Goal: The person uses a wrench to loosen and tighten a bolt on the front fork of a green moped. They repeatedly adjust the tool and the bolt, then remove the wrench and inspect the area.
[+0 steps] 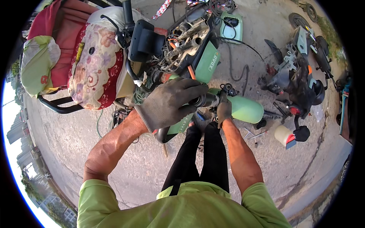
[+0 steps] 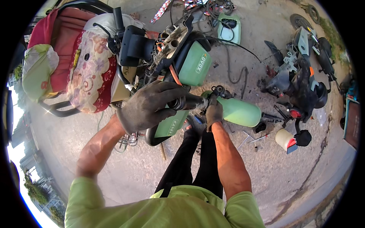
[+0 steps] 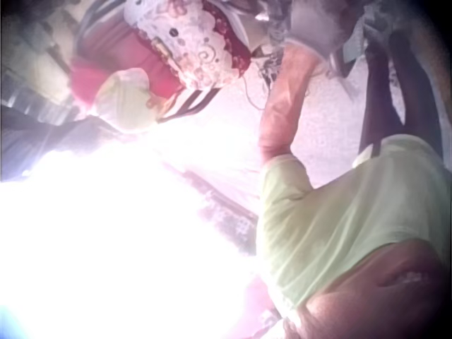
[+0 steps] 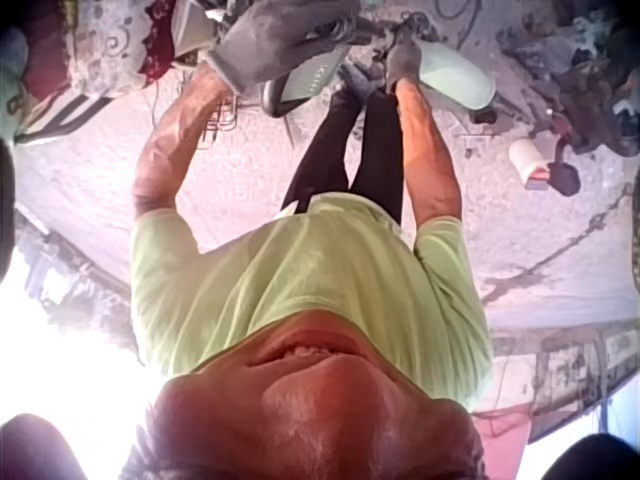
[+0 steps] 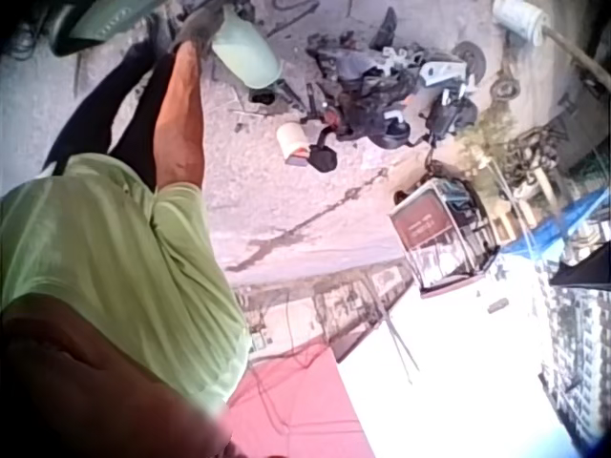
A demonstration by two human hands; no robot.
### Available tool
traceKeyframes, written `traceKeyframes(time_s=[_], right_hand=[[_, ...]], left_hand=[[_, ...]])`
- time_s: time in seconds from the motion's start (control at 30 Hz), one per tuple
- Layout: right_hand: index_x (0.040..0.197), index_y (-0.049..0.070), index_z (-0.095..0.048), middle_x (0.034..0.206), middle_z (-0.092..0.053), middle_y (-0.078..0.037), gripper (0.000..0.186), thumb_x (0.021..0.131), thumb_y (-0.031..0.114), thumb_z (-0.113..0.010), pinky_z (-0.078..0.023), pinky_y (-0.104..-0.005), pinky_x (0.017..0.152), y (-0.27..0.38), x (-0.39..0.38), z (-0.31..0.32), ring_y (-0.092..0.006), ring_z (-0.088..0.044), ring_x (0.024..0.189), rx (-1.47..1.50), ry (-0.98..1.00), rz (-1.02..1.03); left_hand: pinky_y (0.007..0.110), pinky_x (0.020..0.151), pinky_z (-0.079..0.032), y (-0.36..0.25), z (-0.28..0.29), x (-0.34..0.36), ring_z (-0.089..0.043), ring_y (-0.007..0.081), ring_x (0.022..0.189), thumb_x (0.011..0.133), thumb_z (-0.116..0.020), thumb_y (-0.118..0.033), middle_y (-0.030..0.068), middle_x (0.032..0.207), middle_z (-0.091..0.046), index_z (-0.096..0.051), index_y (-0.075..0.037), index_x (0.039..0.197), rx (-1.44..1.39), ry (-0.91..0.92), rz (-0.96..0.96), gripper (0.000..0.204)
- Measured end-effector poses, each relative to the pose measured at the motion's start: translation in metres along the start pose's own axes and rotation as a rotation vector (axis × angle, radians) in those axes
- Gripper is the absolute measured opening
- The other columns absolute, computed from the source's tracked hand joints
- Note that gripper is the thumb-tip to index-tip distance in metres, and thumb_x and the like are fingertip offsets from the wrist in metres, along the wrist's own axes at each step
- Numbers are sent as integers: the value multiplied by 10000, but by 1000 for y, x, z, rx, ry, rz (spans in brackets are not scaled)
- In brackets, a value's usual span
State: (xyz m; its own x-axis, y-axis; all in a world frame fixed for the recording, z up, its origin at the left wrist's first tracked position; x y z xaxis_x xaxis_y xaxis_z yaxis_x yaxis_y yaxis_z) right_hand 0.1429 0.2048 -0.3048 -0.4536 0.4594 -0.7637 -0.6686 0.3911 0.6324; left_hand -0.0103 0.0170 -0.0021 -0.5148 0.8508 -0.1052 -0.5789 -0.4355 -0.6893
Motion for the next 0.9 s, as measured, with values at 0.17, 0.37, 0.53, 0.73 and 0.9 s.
traceKeyframes(time_s=[0.17,0.37,0.53,0.73,0.9], right_hand=[[1062,-89,-703,908,-725,-270,645,1062,502,-446,-500,-494,794,18,8,4,-441,-684,868,-104,-57,60],[1078,-95,-694,921,-730,-247,620,1069,476,-454,-529,-457,747,9,0,0,-389,-692,809,58,43,17],[1053,-84,-702,879,-728,-183,594,1078,455,-453,-553,-414,613,9,-1,-4,-295,-685,701,106,49,55],[1039,-81,-708,844,-721,-143,600,1081,459,-451,-565,-389,575,16,-8,-1,-242,-687,681,114,60,45],[1024,-83,-717,845,-726,-166,623,1077,473,-441,-565,-405,613,23,-14,-1,-283,-692,711,52,73,2]], left_hand=[[440,847,-567,-18,6,3,-694,348,971,806,-827,-216,150,1109,-691,-674,-73,1299,75,-86,256,536],[433,811,-570,-13,4,2,-695,339,916,793,-842,-232,133,1041,-692,-694,-78,1266,99,-107,51,519],[451,865,-551,-14,10,2,-676,339,978,780,-849,-208,142,1108,-675,-697,-77,1259,67,-146,-70,520],[462,909,-530,-23,2,1,-654,338,1040,794,-831,-169,143,1167,-657,-707,-79,1239,25,-89,229,471],[456,869,-534,-8,6,0,-663,330,996,789,-838,-160,130,1098,-656,-707,-74,1219,36,-160,-115,458]])
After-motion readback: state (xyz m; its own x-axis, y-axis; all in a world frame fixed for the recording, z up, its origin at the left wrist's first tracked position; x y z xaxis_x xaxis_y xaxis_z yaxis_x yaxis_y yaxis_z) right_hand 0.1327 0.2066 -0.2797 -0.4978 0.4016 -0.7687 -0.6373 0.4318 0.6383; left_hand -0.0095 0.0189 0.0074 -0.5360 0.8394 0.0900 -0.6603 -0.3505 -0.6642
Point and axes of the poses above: each hand's wrist, its own x-axis towards the middle knuckle, its own z-axis out of the back of the hand, y = z × x, the point moved 2 cm from there along x, towards the middle knuckle
